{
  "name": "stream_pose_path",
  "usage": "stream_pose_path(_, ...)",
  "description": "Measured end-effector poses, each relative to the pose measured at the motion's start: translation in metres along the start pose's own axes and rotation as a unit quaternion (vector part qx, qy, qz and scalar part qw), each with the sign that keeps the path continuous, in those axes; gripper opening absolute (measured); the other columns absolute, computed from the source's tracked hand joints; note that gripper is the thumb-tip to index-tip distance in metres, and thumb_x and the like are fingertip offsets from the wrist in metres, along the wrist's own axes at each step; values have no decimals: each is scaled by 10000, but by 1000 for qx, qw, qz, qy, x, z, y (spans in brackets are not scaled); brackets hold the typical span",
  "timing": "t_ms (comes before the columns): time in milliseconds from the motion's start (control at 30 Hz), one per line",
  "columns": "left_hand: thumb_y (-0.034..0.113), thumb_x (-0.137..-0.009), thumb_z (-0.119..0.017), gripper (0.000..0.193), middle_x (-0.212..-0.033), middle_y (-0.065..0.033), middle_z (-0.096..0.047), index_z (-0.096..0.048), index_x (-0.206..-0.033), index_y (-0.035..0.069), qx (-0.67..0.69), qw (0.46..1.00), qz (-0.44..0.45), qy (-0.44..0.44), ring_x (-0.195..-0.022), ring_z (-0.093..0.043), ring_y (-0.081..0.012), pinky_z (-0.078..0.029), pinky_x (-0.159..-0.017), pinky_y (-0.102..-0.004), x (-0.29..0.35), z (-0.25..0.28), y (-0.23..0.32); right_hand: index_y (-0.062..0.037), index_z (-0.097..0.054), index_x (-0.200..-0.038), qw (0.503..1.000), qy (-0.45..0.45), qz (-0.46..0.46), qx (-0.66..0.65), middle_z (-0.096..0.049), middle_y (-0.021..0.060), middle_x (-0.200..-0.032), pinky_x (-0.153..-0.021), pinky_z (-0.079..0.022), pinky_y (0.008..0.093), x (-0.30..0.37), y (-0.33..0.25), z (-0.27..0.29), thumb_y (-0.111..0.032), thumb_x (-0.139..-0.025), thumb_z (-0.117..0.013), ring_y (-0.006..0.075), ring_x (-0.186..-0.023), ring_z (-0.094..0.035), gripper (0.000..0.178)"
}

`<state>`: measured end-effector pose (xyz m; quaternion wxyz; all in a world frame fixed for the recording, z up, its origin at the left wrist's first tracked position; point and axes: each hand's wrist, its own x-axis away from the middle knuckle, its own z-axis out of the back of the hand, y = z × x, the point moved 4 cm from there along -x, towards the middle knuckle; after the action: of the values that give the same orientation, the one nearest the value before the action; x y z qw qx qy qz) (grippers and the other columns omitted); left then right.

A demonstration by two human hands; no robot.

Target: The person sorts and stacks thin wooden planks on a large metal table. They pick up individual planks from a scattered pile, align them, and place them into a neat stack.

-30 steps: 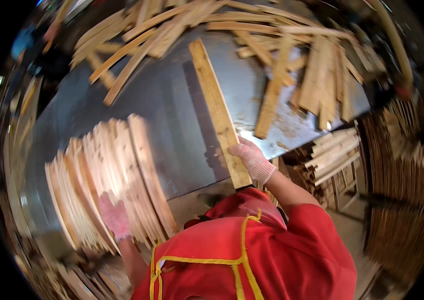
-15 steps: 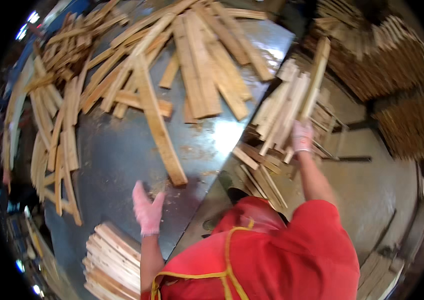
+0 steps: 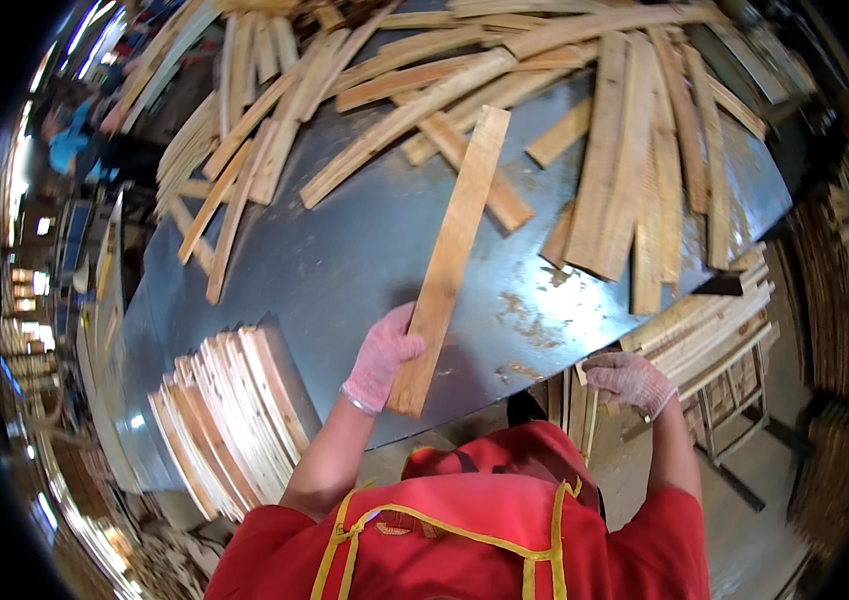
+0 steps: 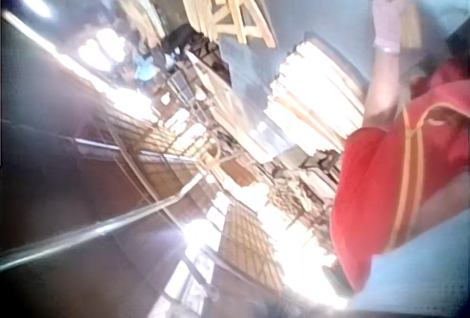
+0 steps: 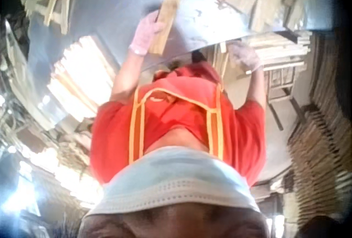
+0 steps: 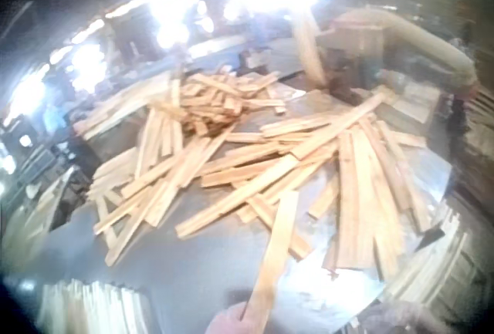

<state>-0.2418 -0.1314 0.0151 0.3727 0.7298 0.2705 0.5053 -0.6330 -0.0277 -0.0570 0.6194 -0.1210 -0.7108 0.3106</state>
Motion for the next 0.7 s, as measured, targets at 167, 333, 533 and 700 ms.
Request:
stream_pose_path(167, 96, -821, -667, 511, -1122, -99, -683, -651, -1328, 40, -238, 938, -56, 245, -1059, -661, -234, -519, -987, -339, 113, 68, -59, 32, -665, -1365, 931, 258, 258, 8, -734, 129, -1236, -1000, -535, 352, -50, -129, -23, -265, -962, -705, 205, -1116, -675, 502)
stream_pose_path(333, 219, -833, -740, 648, -1391, -149, -592, -583, -1449, 92, -566, 699, -59, 434, -1322, -533, -360, -431, -1129, -488, 223, 130, -116, -16, -688, -1264, 892, 322, 278, 152, -740, 97, -1088, -784, -599, 339, -157, -225, -25, -227, -989, -680, 205, -951, -723, 346)
stream_pose_path(533, 277, -849, -743, 631, -1482, -123, -512, -575, -1435, 116, -567, 647, 33, 509, -1382, -464, -353, -381, -1140, -544, 351, 179, -195, -21, -644, -1140, 908, -174, 203, -324, -705, 72, -963, -632, -586, 313, -121, -205, -279, -234, -1024, -708, 181, -796, -697, 251)
stream_pose_path(700, 288, -839, -763, 505, -1284, -125, -638, -676, -1307, 119, -426, 625, 2, 654, -1208, -593, -349, -471, -1048, -488, 461, 196, -269, -122, -558, -1369, 959, -230, 2, -165, -667, 8, -1101, -799, -643, 346, -7, -44, -467, -151, -852, -870, 187, -976, -715, 605)
